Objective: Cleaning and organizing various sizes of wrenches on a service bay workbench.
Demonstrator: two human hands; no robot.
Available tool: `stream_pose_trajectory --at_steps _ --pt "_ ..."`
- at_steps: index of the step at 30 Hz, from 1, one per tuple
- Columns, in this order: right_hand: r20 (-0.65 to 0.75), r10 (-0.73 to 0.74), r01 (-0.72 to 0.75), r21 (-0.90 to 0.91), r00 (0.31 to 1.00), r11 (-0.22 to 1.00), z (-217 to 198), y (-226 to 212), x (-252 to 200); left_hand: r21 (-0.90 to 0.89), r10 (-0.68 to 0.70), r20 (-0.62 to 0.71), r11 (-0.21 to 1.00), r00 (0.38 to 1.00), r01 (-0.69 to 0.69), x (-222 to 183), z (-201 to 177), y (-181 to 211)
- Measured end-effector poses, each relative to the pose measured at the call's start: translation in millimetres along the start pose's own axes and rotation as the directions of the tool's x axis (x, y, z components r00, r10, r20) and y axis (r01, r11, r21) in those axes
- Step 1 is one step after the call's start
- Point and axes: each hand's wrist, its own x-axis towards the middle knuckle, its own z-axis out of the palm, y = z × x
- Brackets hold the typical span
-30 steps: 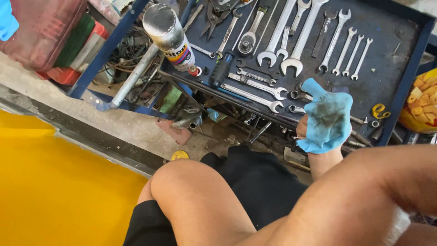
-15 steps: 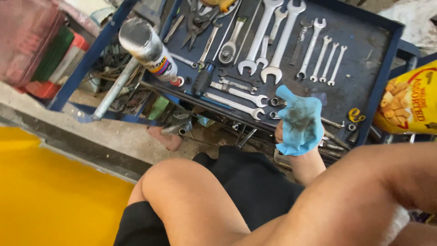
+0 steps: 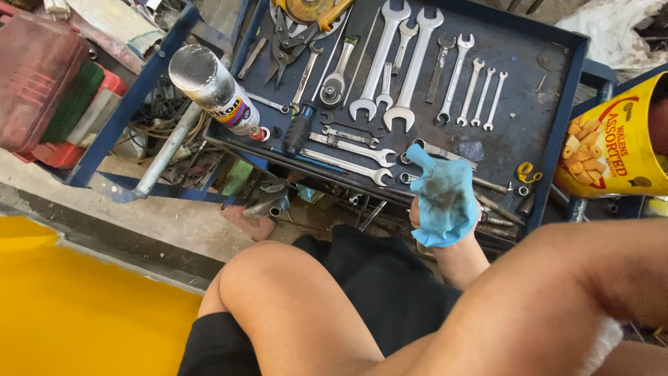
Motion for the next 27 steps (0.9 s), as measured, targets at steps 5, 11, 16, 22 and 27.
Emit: stream_pose_trajectory --at_steps 5,11,16,22,27 --pt "-0.398 -0.158 0.052 -0.264 0.904 0.963 -19.5 5.7 -9.3 -0.043 -0.014 0.003 0.999 1.000 0.015 56.5 170.6 114.5" --pt "-0.057 -0.037 0.031 -0.094 0.998 0.995 13.5 30.8 -11.7 -0.132 -0.020 -0.005 0.991 1.000 0.019 49.6 191.7 118.5" --pt "-0.256 -0.189 0.128 -0.237 0.948 0.963 -12.8 35.6 -31.7 -0.215 -0.016 0.019 0.977 1.000 0.019 42.7 197.3 120.6" --pt "-0.076 -0.179 0.157 -0.229 0.981 0.961 7.1 71.4 -23.9 -0.274 -0.052 0.023 0.960 0.998 0.056 2.4 192.3 122.1" --pt "-0.062 -0.227 0.215 -0.156 0.972 0.964 33.7 92.8 3.2 -0.008 -0.018 -0.060 1.000 0.998 0.017 -37.6 114.0 13.9"
